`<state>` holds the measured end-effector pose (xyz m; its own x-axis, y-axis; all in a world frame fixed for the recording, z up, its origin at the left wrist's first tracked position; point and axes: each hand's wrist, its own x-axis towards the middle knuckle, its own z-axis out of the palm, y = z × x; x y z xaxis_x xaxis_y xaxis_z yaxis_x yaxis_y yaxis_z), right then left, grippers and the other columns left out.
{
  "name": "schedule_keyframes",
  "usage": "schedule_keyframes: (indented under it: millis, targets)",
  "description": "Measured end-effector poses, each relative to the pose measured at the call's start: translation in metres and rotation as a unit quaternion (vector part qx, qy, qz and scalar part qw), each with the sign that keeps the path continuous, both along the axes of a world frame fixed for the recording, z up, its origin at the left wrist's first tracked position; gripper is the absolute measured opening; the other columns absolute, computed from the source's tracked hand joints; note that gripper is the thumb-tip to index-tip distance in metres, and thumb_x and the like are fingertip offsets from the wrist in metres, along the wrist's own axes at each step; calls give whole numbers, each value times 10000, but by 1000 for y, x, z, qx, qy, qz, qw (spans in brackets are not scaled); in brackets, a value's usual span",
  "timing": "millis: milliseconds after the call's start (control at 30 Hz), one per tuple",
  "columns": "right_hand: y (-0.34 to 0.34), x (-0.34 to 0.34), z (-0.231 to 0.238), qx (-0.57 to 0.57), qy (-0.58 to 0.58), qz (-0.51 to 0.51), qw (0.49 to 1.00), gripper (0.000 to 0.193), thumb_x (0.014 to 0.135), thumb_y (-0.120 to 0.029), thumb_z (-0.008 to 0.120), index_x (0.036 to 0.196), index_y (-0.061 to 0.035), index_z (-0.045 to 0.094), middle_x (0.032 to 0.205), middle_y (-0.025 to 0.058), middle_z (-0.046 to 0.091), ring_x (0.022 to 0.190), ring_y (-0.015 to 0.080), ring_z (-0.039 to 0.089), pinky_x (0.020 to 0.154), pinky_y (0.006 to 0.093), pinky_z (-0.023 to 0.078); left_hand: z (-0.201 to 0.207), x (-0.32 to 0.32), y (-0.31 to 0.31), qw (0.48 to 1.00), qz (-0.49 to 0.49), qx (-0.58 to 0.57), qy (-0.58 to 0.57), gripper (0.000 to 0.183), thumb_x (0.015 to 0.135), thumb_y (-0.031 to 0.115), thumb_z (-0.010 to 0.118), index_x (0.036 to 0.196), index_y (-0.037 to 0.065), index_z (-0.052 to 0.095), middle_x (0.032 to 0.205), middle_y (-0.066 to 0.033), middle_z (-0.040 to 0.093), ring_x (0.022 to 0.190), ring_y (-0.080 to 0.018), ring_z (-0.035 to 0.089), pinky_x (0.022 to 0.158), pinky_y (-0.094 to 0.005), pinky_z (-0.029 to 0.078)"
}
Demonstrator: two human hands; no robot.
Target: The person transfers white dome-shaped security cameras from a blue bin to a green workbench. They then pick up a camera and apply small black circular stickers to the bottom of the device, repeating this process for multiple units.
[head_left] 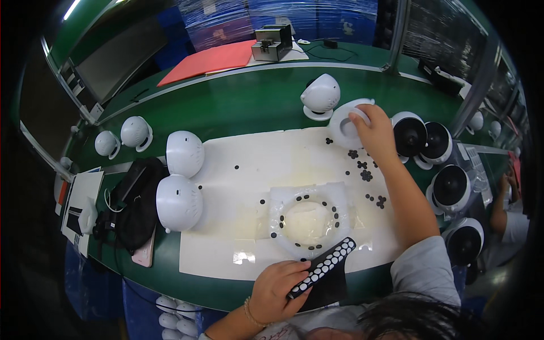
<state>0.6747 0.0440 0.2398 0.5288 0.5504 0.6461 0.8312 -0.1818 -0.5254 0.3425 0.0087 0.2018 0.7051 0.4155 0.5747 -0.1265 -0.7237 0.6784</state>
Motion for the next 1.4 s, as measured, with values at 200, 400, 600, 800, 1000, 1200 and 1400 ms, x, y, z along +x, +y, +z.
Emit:
schedule_keyframes:
  millis: [200,400,600,800,1000,1200,1400]
  targets:
    - [-59,-84,27,28,458,331,825,213,849,-181,561,979,-17,521,784,21,563,691,53,519,608,193,419,0,-3,1,1000,22,-7,-7,331,624,7,670,938,8,564,905,-130,626,769,-272,604,671,-317,482]
    - [-77,-109,-2,-53,472,356,805,274,819,-163,598,1041,-35,503,872,60,565,780,109,538,682,236,432,1,0,-2,998,46,-24,-37,309,639,-15,658,930,-9,554,862,-142,629,711,-278,609,638,-326,487]
    - [-114,-132,17,-2,-93,376,922,307,707,-152,670,987,-77,566,1058,79,546,1024,237,486,815,369,370,-3,1,-2,998,53,-24,-39,302,643,-31,646,928,-11,548,858,-139,629,701,-276,611,624,-325,489]
    - [-109,-147,11,-24,-95,470,877,186,690,-139,669,870,-122,624,1103,12,548,1050,218,482,811,358,355,1,6,-3,997,52,27,-55,335,624,-40,642,943,-12,541,855,-137,623,690,-275,609,607,-328,489]
    - [-117,-142,6,50,-177,478,859,205,702,-145,607,902,-105,623,980,-13,595,970,163,520,732,304,363,2,4,-2,997,70,-10,-34,269,629,-33,646,886,-13,568,787,-130,622,649,-268,606,572,-315,484]
    - [-114,-141,-3,44,-206,491,845,219,711,-160,576,918,-109,626,897,-6,588,855,146,542,619,265,381,3,3,-3,999,44,-16,-18,201,687,-34,593,885,-31,560,782,-167,613,665,-268,603,604,-308,479]
    - [-107,-156,-2,128,-88,548,822,266,721,-99,592,986,-115,602,994,29,548,814,165,537,615,262,402,5,6,-3,997,69,9,-22,277,601,-23,634,871,11,582,798,-112,631,642,-247,600,573,-303,472]
